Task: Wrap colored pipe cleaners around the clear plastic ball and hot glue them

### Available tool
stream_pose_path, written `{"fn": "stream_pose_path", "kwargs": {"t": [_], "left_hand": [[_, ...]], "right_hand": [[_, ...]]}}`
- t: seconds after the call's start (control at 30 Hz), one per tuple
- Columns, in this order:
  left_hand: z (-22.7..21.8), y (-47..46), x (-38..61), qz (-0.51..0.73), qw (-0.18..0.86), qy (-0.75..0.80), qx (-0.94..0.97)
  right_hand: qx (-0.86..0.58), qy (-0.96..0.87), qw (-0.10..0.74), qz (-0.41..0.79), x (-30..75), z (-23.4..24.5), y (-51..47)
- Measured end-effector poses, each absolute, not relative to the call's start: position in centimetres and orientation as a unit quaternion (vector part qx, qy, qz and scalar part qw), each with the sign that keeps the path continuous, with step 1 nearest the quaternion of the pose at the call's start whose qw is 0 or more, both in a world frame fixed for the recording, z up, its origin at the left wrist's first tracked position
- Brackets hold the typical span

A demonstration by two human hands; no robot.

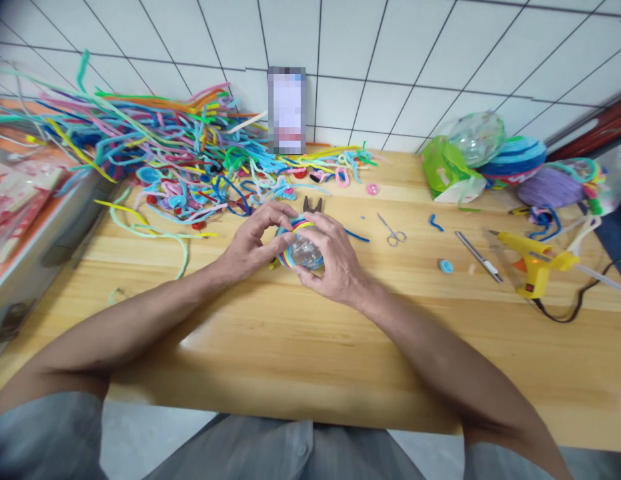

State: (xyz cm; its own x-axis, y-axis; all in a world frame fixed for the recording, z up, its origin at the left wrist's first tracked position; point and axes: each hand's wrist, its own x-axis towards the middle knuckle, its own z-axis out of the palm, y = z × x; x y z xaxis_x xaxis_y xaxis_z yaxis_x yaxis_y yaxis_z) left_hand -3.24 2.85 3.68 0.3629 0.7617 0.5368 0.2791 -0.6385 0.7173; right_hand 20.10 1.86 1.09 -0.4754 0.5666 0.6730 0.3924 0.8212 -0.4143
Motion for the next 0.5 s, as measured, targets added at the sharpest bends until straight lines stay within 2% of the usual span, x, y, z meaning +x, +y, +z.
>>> {"fn": "stream_pose_path", "kwargs": {"t": [0.3,0.5], "left_hand": [[3.2,3.2,-3.0,0.468,0.251,0.299,0.793],[2.8,3.2,-2.6,0.475,0.247,0.291,0.793]], "right_hand": [[-0.294,-0.858,0.412,0.092,20.5,1.2,1.8],[-0.331,-0.836,0.433,0.071,19.9,1.1,1.0]]}}
